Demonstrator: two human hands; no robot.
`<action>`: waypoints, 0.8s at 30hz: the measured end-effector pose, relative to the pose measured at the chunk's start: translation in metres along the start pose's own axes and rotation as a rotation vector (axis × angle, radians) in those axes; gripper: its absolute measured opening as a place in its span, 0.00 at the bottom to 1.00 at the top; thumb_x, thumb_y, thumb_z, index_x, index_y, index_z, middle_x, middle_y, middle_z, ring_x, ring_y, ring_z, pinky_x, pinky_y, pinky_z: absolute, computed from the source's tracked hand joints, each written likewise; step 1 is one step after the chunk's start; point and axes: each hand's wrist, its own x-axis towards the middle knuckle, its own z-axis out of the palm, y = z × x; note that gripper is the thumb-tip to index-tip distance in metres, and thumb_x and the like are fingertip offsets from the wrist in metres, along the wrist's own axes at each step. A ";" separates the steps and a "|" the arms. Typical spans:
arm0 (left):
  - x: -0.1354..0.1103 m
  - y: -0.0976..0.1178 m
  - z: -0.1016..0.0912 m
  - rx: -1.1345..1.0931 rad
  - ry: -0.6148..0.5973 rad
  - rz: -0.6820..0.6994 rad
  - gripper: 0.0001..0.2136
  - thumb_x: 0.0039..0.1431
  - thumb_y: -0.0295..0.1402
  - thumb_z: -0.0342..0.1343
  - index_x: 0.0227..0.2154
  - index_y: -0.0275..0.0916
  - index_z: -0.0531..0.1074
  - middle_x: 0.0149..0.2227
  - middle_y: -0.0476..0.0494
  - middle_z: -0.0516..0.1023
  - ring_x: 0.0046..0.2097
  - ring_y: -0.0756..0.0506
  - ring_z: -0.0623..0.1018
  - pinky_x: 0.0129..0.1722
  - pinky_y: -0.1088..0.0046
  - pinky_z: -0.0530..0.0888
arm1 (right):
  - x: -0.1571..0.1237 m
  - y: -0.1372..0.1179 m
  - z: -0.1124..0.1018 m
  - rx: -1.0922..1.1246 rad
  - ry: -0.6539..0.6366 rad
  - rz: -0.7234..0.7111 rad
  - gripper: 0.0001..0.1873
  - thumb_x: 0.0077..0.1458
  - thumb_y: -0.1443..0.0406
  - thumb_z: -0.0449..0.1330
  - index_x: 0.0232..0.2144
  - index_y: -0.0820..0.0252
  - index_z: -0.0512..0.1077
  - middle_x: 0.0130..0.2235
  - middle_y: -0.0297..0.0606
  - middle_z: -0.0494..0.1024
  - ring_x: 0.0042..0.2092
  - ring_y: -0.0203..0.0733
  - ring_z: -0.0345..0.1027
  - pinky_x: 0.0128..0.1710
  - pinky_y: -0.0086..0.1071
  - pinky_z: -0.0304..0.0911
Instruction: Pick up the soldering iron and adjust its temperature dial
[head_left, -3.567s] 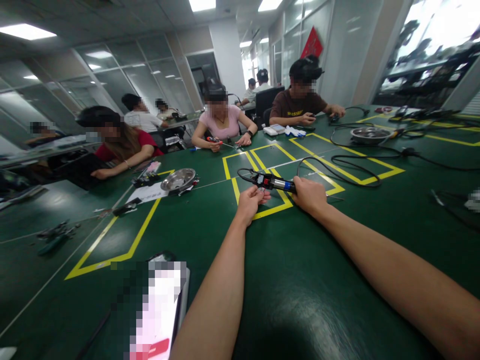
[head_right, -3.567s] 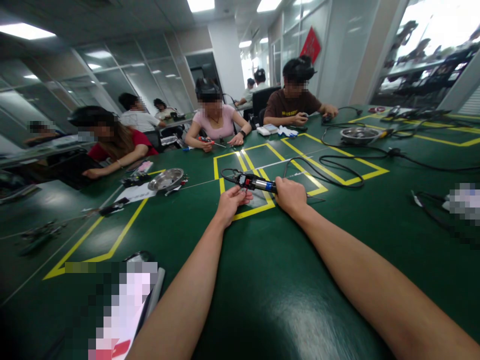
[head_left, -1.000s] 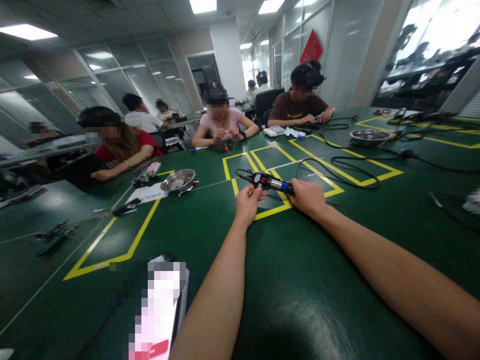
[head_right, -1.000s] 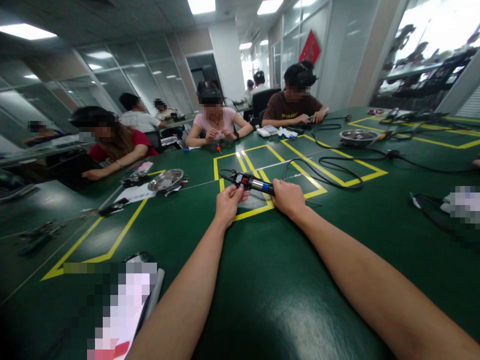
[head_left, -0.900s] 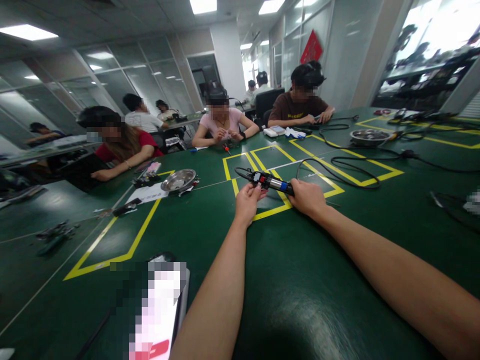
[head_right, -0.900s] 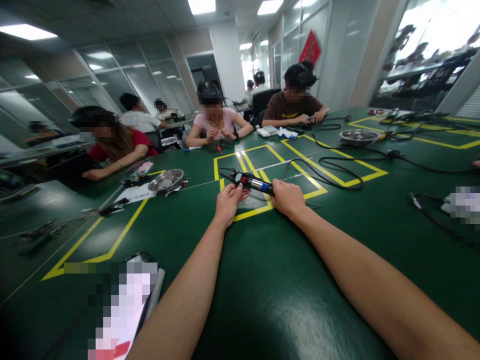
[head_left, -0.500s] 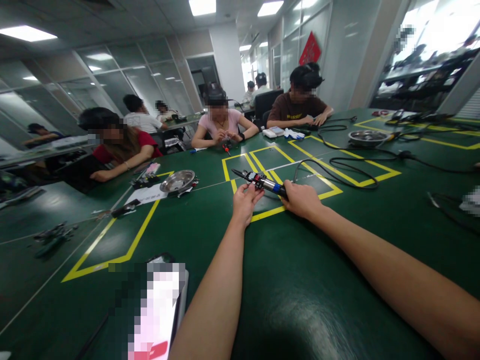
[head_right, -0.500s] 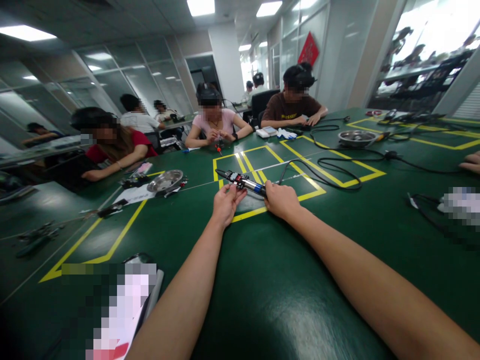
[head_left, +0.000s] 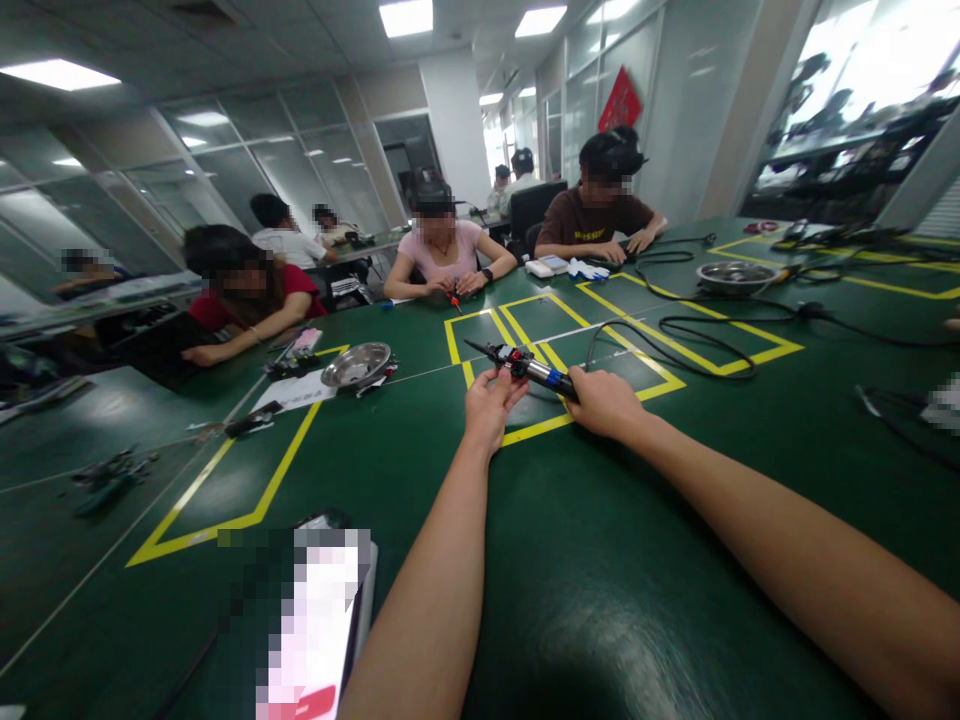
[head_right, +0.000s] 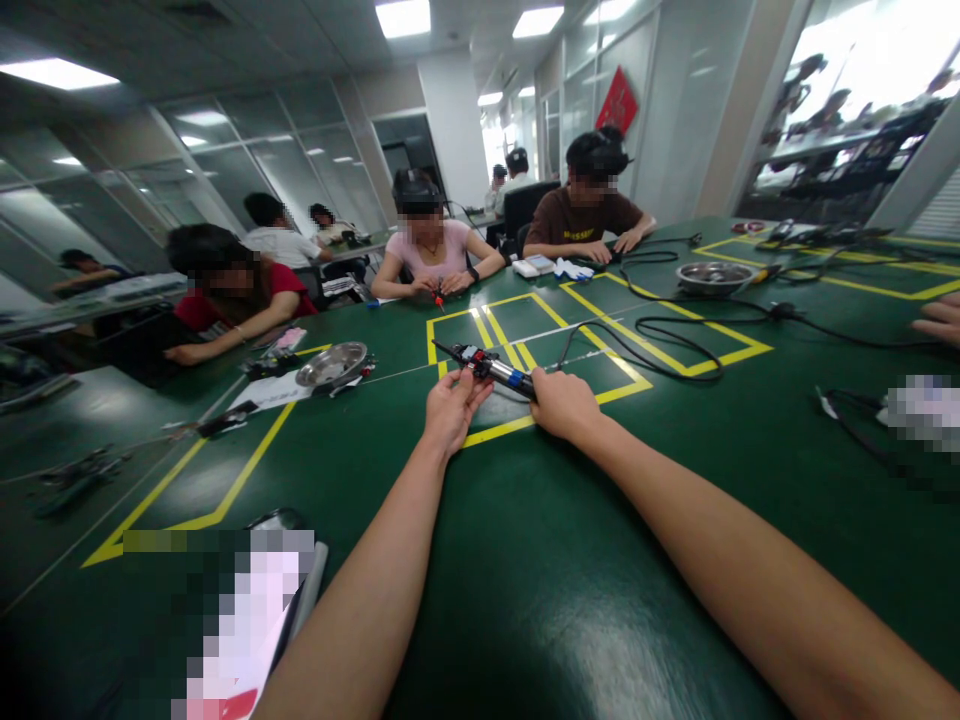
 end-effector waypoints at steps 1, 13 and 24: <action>0.000 0.000 0.000 0.002 -0.010 -0.005 0.19 0.54 0.38 0.66 0.41 0.34 0.66 0.41 0.35 0.80 0.43 0.42 0.82 0.52 0.58 0.74 | 0.002 0.003 -0.001 0.022 0.007 0.009 0.17 0.58 0.57 0.55 0.45 0.61 0.68 0.40 0.50 0.78 0.40 0.53 0.74 0.38 0.38 0.65; -0.001 0.001 -0.004 0.211 0.043 0.014 0.19 0.46 0.33 0.69 0.41 0.34 0.73 0.33 0.46 0.75 0.33 0.51 0.78 0.36 0.73 0.77 | 0.038 0.071 0.011 1.930 0.086 0.373 0.12 0.50 0.67 0.64 0.27 0.60 0.62 0.22 0.27 0.65 0.20 0.27 0.58 0.15 0.19 0.56; -0.002 -0.004 -0.005 0.299 -0.017 -0.017 0.15 0.50 0.35 0.66 0.39 0.35 0.73 0.29 0.47 0.75 0.29 0.51 0.77 0.33 0.74 0.75 | 0.022 0.174 0.025 2.841 0.493 0.440 0.08 0.60 0.70 0.52 0.28 0.58 0.58 0.23 0.25 0.63 0.20 0.25 0.61 0.17 0.15 0.64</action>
